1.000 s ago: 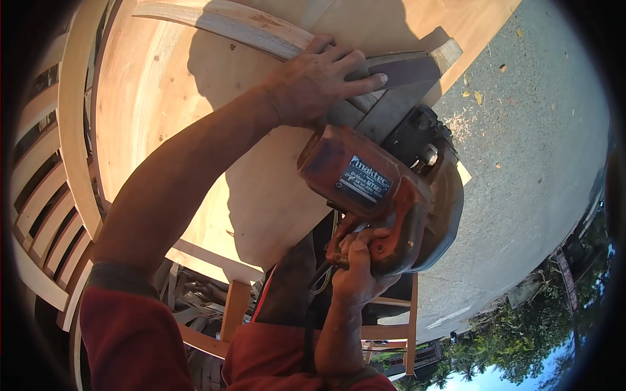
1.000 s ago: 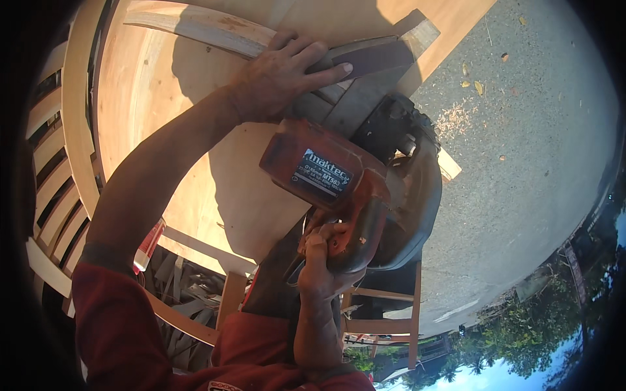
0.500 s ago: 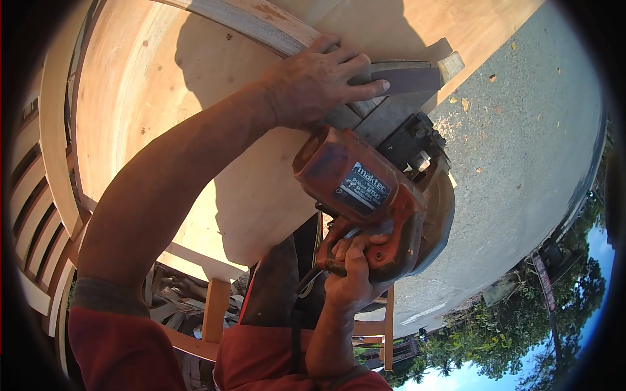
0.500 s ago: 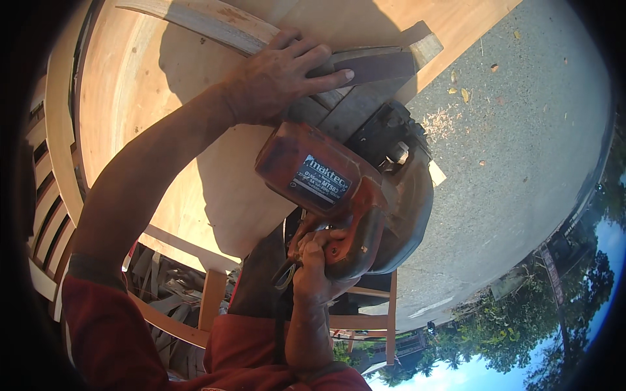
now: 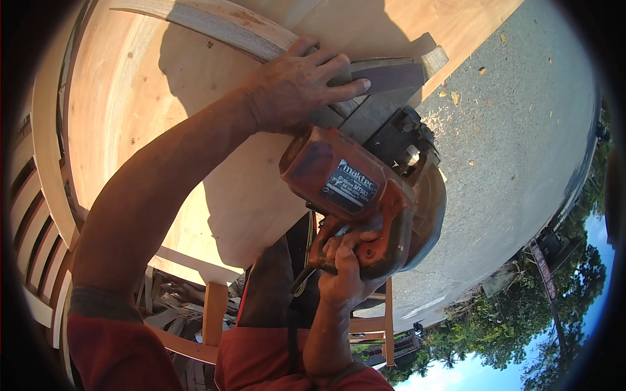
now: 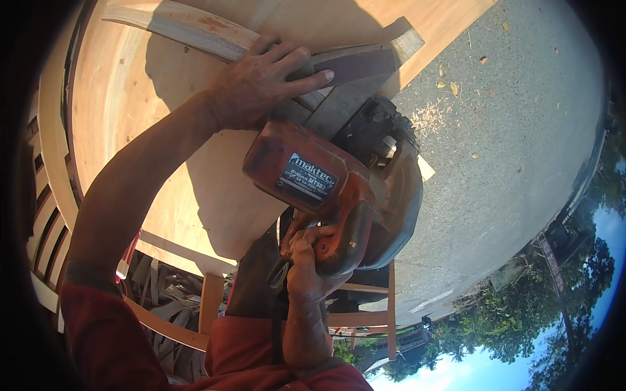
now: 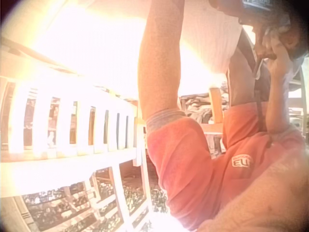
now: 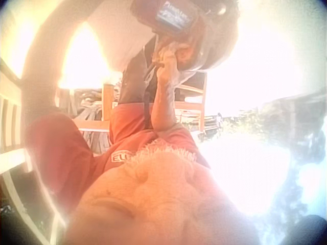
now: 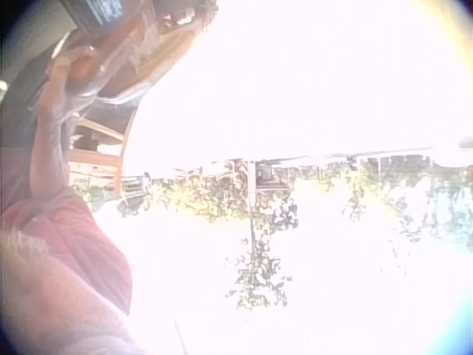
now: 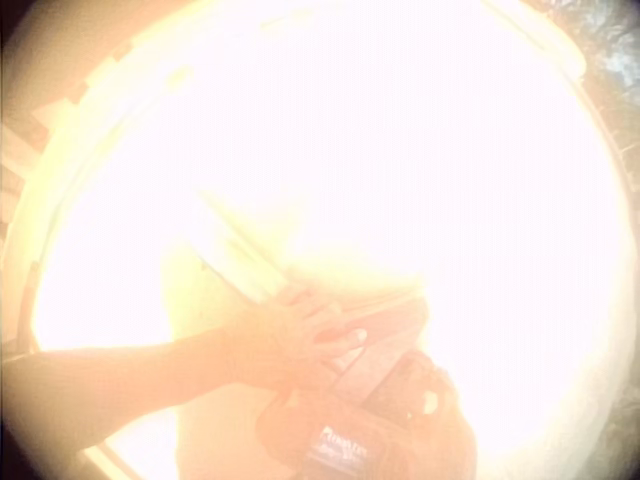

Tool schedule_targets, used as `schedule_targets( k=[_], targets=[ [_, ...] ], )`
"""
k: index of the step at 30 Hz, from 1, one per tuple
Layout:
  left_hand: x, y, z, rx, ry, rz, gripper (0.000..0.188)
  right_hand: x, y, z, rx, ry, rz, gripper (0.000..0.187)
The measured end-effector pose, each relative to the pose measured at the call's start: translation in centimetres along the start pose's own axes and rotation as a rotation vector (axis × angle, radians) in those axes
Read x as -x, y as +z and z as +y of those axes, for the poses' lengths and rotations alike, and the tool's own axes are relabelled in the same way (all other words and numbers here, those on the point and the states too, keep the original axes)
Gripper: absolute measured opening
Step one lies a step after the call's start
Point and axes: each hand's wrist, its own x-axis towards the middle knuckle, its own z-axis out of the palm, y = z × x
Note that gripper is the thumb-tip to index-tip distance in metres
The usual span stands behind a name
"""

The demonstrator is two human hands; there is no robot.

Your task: The person uses a circular saw to cut a piece of wood, applies glue to several wooden slats, and then uses a power drill to secure the slats to the underside of a wooden bench.

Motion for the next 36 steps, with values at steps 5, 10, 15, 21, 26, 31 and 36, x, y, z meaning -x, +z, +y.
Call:
schedule_targets(
  k=[5, 10, 15, 21, 26, 31, 36],
  targets=[
    [0.0, 0.0, 0.0, 0.037, -0.001, -0.001, 0.090, 0.0, 0.0, -0.1, 0.038, 0.001, 0.025, 0.046],
    [0.1, 0.1, -0.1, 0.027, 0.009, 0.004, 0.089, -0.5, 0.3, -0.3, 0.011, -0.012, 0.019, 0.045],
    [0.1, 0.2, -0.2, 0.018, 0.013, 0.028, 0.089, -0.6, 0.2, 0.1, -0.003, -0.024, 0.033, 0.048],
    [0.1, 0.0, -0.1, 0.021, 0.006, -0.010, 0.089, -0.8, 0.5, -0.2, 0.000, -0.024, 0.024, 0.051],
    [0.1, 0.1, 0.0, 0.051, -0.006, -0.007, 0.088, -1.0, 0.3, -0.3, 0.016, -0.024, 0.029, 0.050],
    [0.1, 0.3, 0.0, 0.070, -0.009, 0.018, 0.087, -1.2, 0.3, -0.4, -0.034, -0.020, 0.017, 0.047],
    [0.1, 0.4, 0.0, 0.069, -0.005, 0.023, 0.084, -1.3, 0.3, -0.6, -0.013, -0.031, 0.010, 0.044]
  ],
)
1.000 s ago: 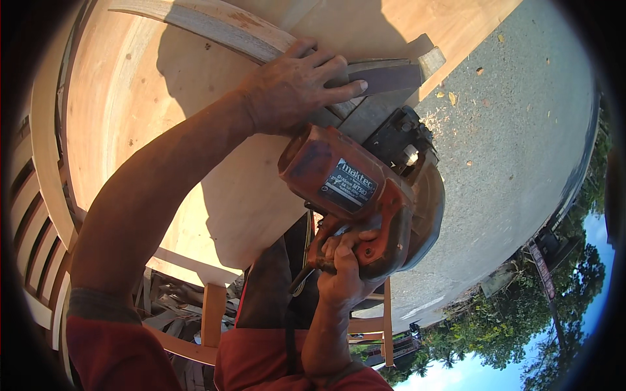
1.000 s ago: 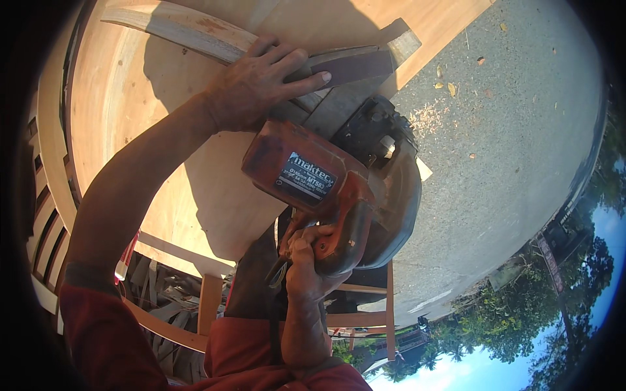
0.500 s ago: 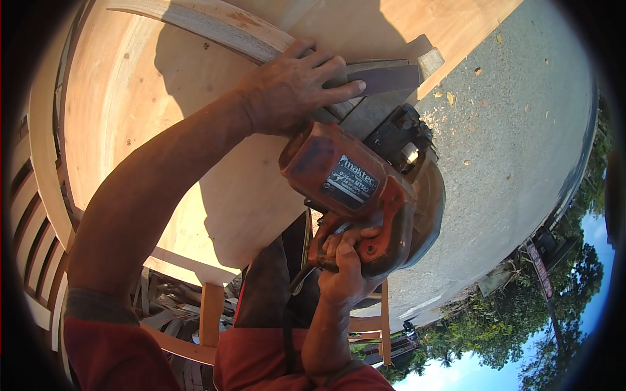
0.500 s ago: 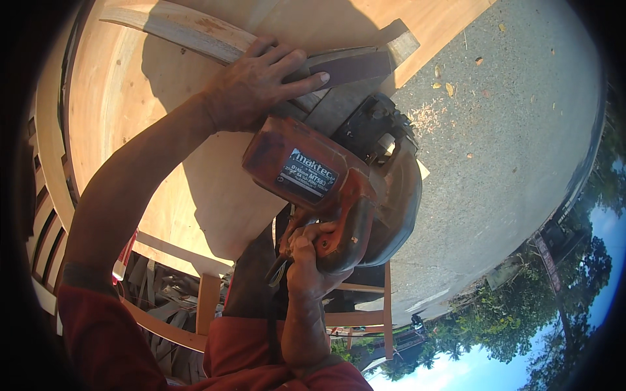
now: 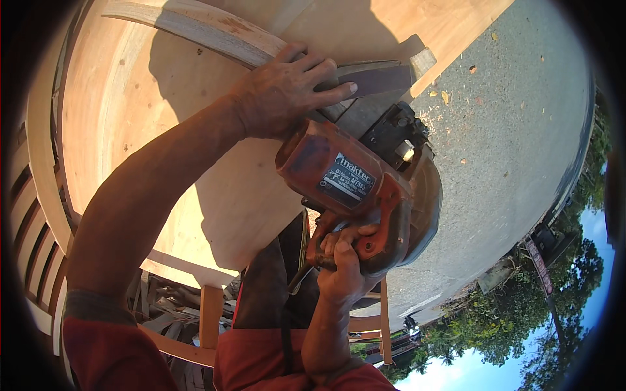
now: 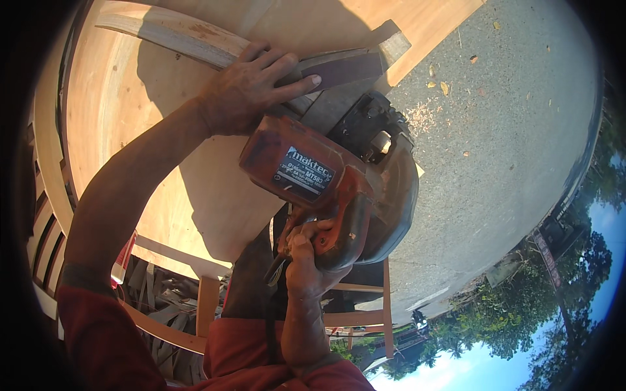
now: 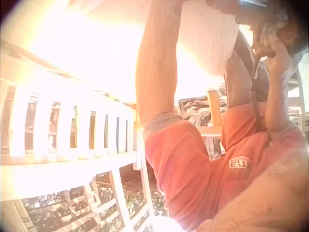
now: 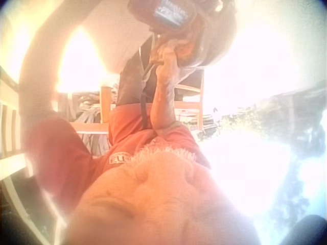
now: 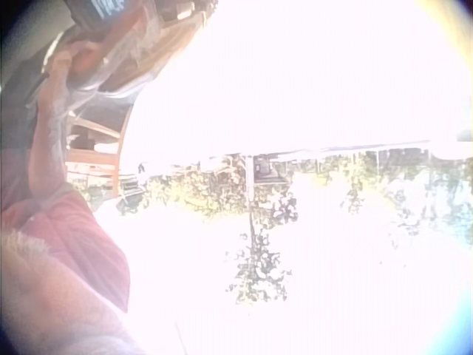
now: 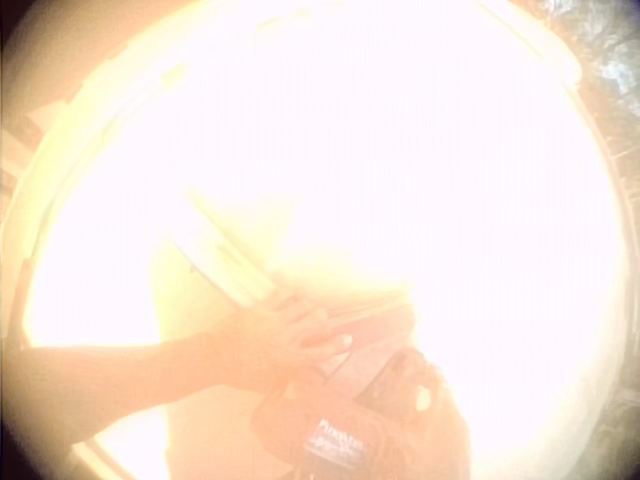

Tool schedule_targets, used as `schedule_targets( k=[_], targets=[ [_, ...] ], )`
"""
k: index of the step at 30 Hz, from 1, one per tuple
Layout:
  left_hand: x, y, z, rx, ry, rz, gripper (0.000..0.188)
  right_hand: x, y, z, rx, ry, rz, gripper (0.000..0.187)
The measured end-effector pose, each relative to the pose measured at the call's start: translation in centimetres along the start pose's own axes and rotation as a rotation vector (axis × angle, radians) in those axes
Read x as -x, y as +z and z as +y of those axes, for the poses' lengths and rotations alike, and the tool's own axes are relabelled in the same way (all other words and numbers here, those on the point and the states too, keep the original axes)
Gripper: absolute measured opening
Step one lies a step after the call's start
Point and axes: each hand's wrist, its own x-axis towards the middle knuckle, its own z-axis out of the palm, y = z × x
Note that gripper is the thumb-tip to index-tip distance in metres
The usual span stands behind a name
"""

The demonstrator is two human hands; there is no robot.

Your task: The person uses a circular saw to cut a piece of wood, applies glue to several wooden slats, and then uses a power drill to secure the slats to the underside of a wooden bench.

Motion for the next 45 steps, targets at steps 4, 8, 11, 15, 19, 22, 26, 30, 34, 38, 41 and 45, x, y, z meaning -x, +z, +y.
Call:
schedule_targets(
  k=[4, 8, 11, 15, 19, 22, 26, 30, 34, 38, 41, 45],
  targets=[
    [0.2, 0.0, 0.0, -0.002, 0.004, 0.009, 0.083, -0.1, 0.0, 0.0, 0.006, -0.005, -0.014, 0.044],
    [0.4, 0.0, 0.0, 0.002, 0.000, 0.013, 0.082, 0.2, 1.0, -0.7, 0.091, 0.035, 0.020, 0.042],
    [0.4, -0.3, 0.2, 0.007, -0.004, 0.008, 0.082, 0.4, 0.9, -0.7, 0.111, 0.030, 0.025, 0.042],
    [0.2, -0.2, 0.1, -0.003, -0.013, -0.016, 0.084, 0.4, 0.4, -0.3, 0.110, 0.080, 0.041, 0.041],
    [0.0, -0.5, 0.2, -0.028, -0.008, -0.044, 0.087, 1.3, 0.5, 0.0, 0.159, 0.052, 0.086, 0.040],
    [-0.1, -0.5, 0.2, -0.024, -0.013, -0.057, 0.092, 1.9, 0.3, 0.3, 0.038, 0.032, 0.063, 0.039],
    [-0.2, -0.6, 0.1, -0.015, -0.016, -0.049, 0.103, 2.7, -0.1, 1.0, 0.036, 0.016, 0.042, 0.035],
    [-0.5, -0.7, 0.1, 0.009, -0.027, -0.076, 0.111, 3.1, -0.4, 1.3, 0.030, 0.030, 0.045, 0.035],
    [-0.5, -0.5, 0.0, 0.013, -0.006, -0.012, 0.111, 3.2, -0.3, 1.0, 0.031, 0.067, 0.080, 0.037],
    [-0.3, -0.3, -0.1, 0.021, -0.004, -0.004, 0.111, 3.2, -0.5, 1.0, -0.005, 0.051, 0.057, 0.038],
    [-0.2, -0.2, -0.1, 0.026, -0.001, 0.002, 0.112, 3.1, -0.3, 1.0, 0.049, 0.053, 0.079, 0.038],
    [-0.4, -0.4, -0.1, -0.001, 0.011, 0.006, 0.114, 3.1, -0.2, 0.8, 0.027, 0.048, 0.079, 0.038]
  ],
)
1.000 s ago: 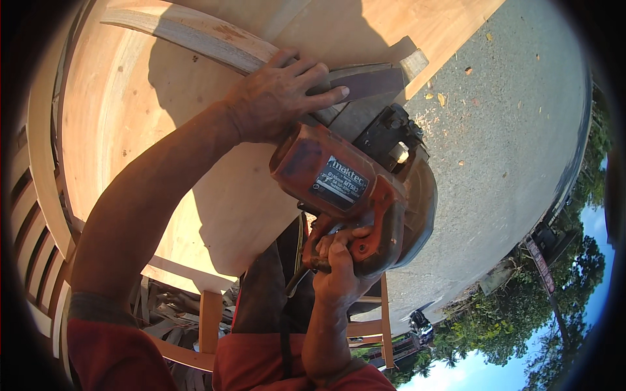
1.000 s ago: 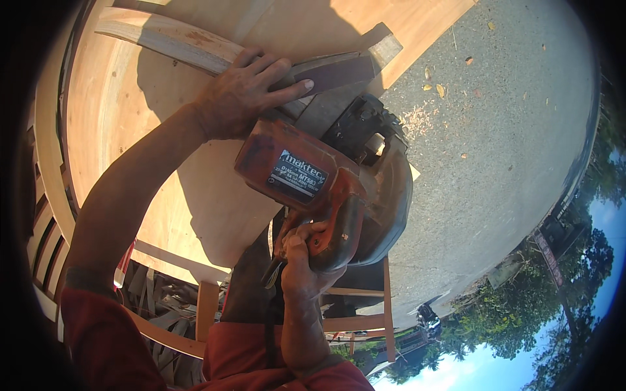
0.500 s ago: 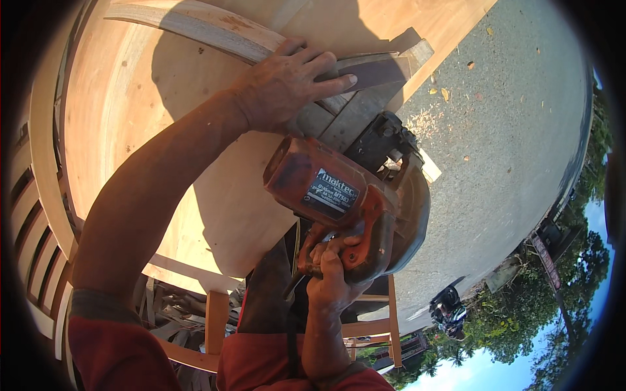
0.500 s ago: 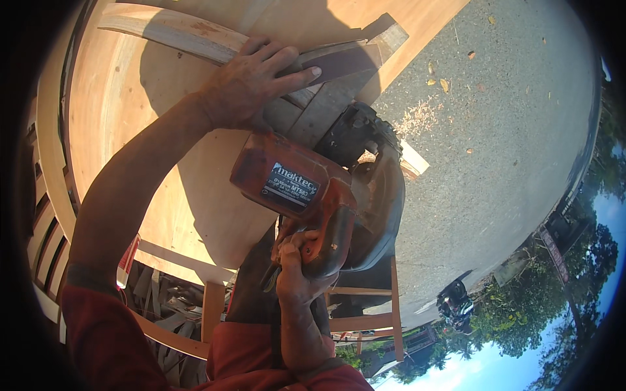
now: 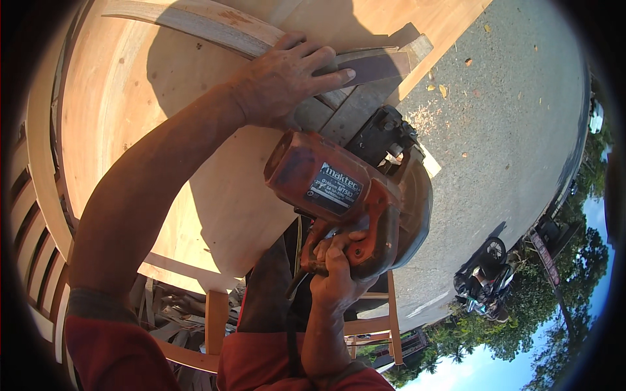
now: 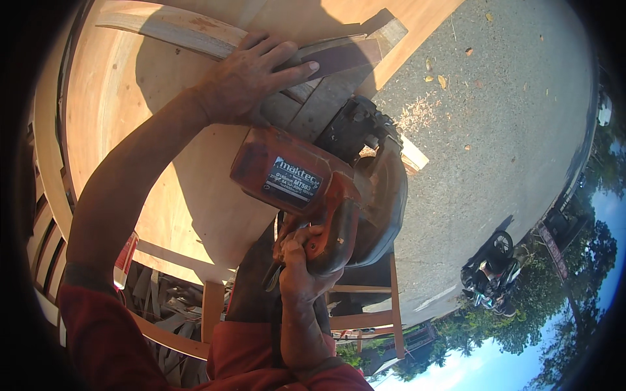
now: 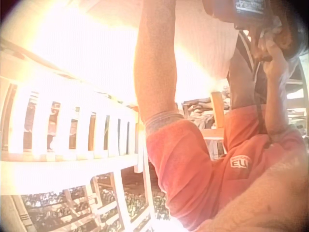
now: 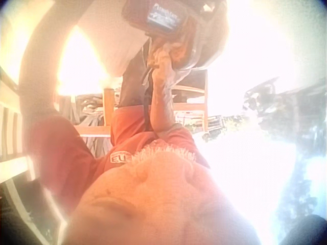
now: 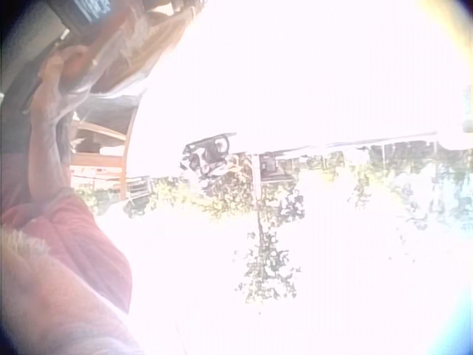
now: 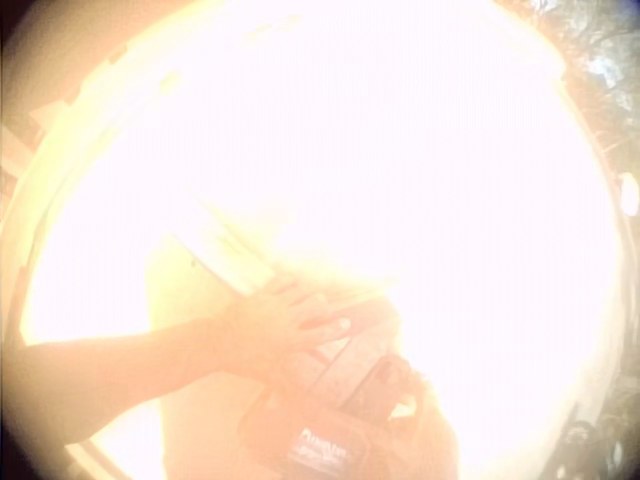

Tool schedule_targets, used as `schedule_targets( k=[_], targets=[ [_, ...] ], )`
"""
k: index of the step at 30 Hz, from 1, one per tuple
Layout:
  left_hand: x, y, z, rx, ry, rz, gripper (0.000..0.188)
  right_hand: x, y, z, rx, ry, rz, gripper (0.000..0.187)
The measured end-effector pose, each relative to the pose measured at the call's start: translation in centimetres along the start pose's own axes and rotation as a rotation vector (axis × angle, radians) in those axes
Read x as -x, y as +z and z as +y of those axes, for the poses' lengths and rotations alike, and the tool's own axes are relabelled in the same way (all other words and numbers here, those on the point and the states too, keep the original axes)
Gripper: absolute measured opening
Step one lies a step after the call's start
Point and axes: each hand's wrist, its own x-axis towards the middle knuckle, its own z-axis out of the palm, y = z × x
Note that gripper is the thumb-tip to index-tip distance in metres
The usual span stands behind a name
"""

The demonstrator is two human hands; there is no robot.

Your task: The person uses a circular saw to cut a piece of wood, applies glue to several wooden slats, and then uses a power drill to secure the slats to the underside of a wooden bench.

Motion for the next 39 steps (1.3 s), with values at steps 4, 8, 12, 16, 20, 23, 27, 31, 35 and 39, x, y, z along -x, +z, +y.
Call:
schedule_targets(
  k=[4, 8, 12, 16, 20, 23, 27, 31, 35, 39],
  targets=[
    [-0.1, -0.4, 0.2, 0.016, -0.022, -0.050, 0.115, 0.0, -0.8, 0.8, -0.014, -0.009, -0.016, 0.038],
    [0.0, -0.4, 0.4, 0.004, -0.027, -0.049, 0.116, -0.3, -0.8, 0.4, -0.027, -0.022, -0.024, 0.037],
    [0.0, -0.4, 0.1, 0.002, -0.014, -0.039, 0.116, -0.3, -0.7, 0.2, -0.004, 0.001, -0.012, 0.037],
    [0.3, -0.8, 0.1, 0.017, -0.024, -0.034, 0.117, 0.1, -0.5, 0.4, -0.048, 0.021, -0.016, 0.037],
    [-0.7, -0.6, 0.2, 0.013, 0.017, -0.040, 0.110, 0.2, -1.4, 1.0, -0.005, 0.026, -0.012, 0.034],
    [-1.7, -1.1, 1.0, 0.091, 0.002, -0.059, 0.104, 0.2, -2.7, 2.5, 0.115, 0.141, 0.020, 0.031],
    [0.4, -1.6, -0.1, 0.091, -0.054, 0.018, 0.086, 0.7, -1.4, 2.2, 0.444, 0.097, -0.034, 0.033],
    [-0.3, -0.6, 0.0, 0.043, -0.035, -0.008, 0.084, -0.1, -1.9, 1.2, 0.430, 0.117, 0.012, 0.033],
    [-0.8, 0.3, 0.2, 0.039, -0.001, 0.016, 0.083, -1.0, -2.1, 0.9, 0.379, 0.140, 0.026, 0.033],
    [-0.9, -1.0, 0.4, 0.056, -0.005, -0.027, 0.085, -1.3, -2.5, 1.7, 0.292, 0.147, -0.023, 0.033]
  ],
)
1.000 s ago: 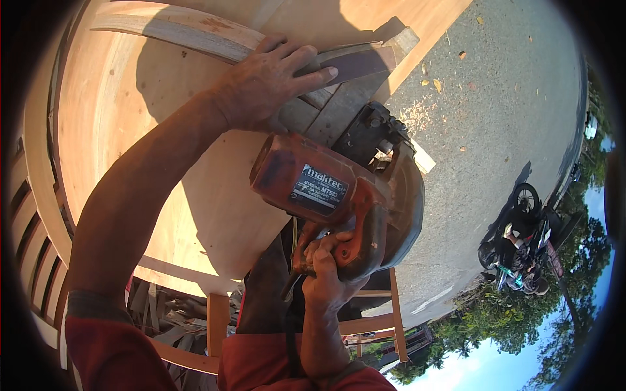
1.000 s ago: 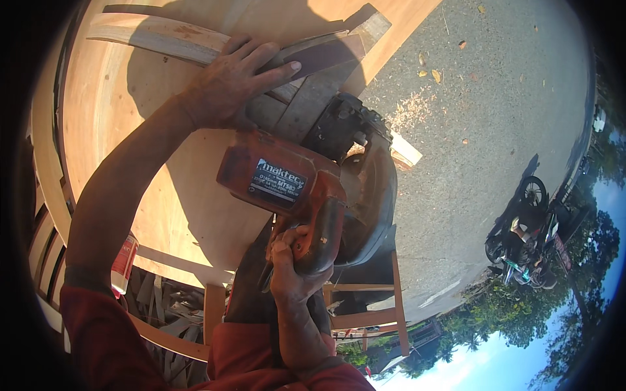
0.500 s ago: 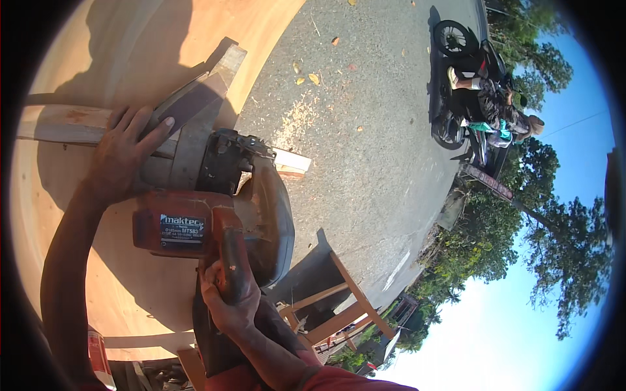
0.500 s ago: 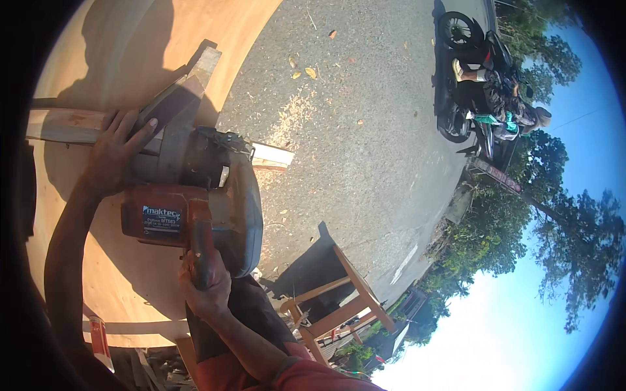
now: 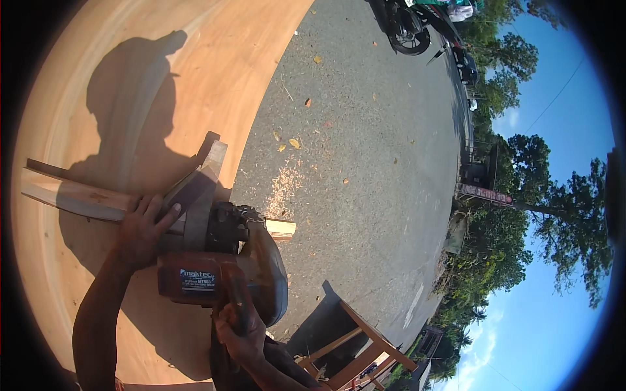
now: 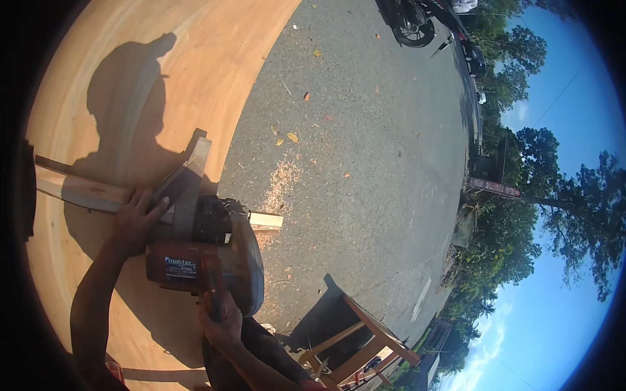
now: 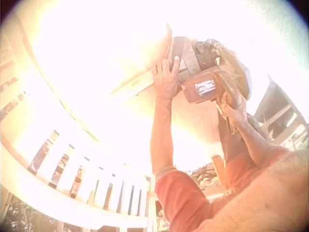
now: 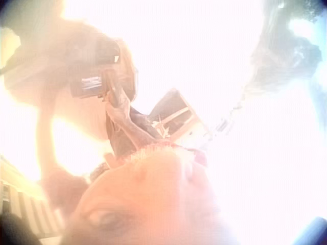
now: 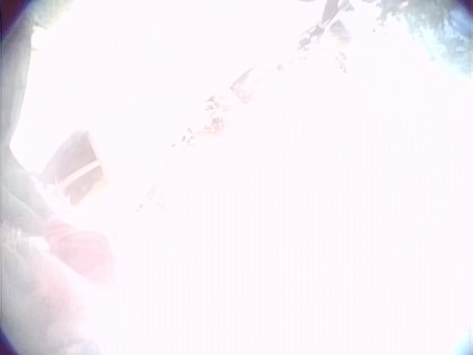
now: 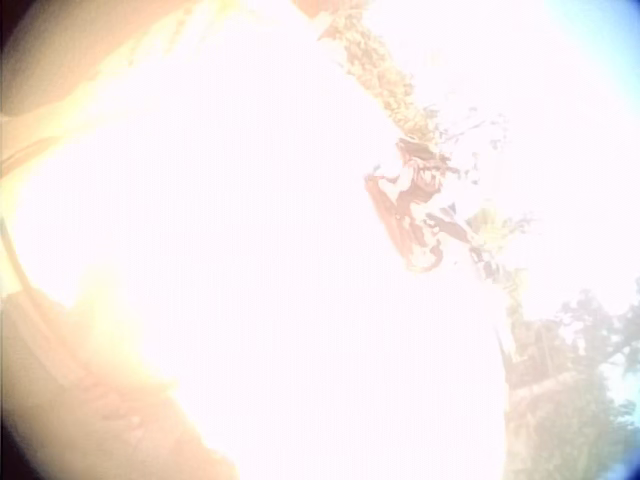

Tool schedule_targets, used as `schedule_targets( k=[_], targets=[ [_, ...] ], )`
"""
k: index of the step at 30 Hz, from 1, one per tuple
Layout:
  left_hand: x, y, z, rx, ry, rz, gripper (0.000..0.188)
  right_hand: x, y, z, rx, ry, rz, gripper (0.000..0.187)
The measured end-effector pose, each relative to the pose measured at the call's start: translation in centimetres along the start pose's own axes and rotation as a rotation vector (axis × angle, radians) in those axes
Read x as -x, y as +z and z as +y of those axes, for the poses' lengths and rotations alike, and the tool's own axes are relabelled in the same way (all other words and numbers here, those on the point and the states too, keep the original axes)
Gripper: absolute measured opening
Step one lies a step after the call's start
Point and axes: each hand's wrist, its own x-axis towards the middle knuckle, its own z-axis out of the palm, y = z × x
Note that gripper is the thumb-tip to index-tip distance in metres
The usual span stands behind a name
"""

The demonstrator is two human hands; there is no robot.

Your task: The person uses a circular saw to cut a piece of wood, applies glue to several wooden slats, and then uses a power drill to secure the slats to the underside of a wooden bench.

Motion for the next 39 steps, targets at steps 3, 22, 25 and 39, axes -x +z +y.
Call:
schedule_targets(
  k=[3, 22, 25, 39],
  targets=[
    [-0.2, -1.0, 0.3, 0.017, 0.004, -0.023, 0.083, -0.4, 0.5, -1.7, 0.032, -0.076, -0.023, 0.071],
    [0.8, 0.6, -0.4, 0.132, -0.018, 0.057, 0.076, -1.9, 2.0, -3.9, -0.250, -0.142, 0.022, 0.041],
    [0.9, 0.8, -0.3, 0.098, -0.032, 0.067, 0.073, -1.8, 1.9, -4.1, -0.287, -0.139, 0.013, 0.044],
    [1.0, 1.3, -0.6, 0.019, -0.014, 0.051, 0.070, -2.3, 2.3, -5.4, -0.227, -0.165, 0.016, 0.043]
  ],
)
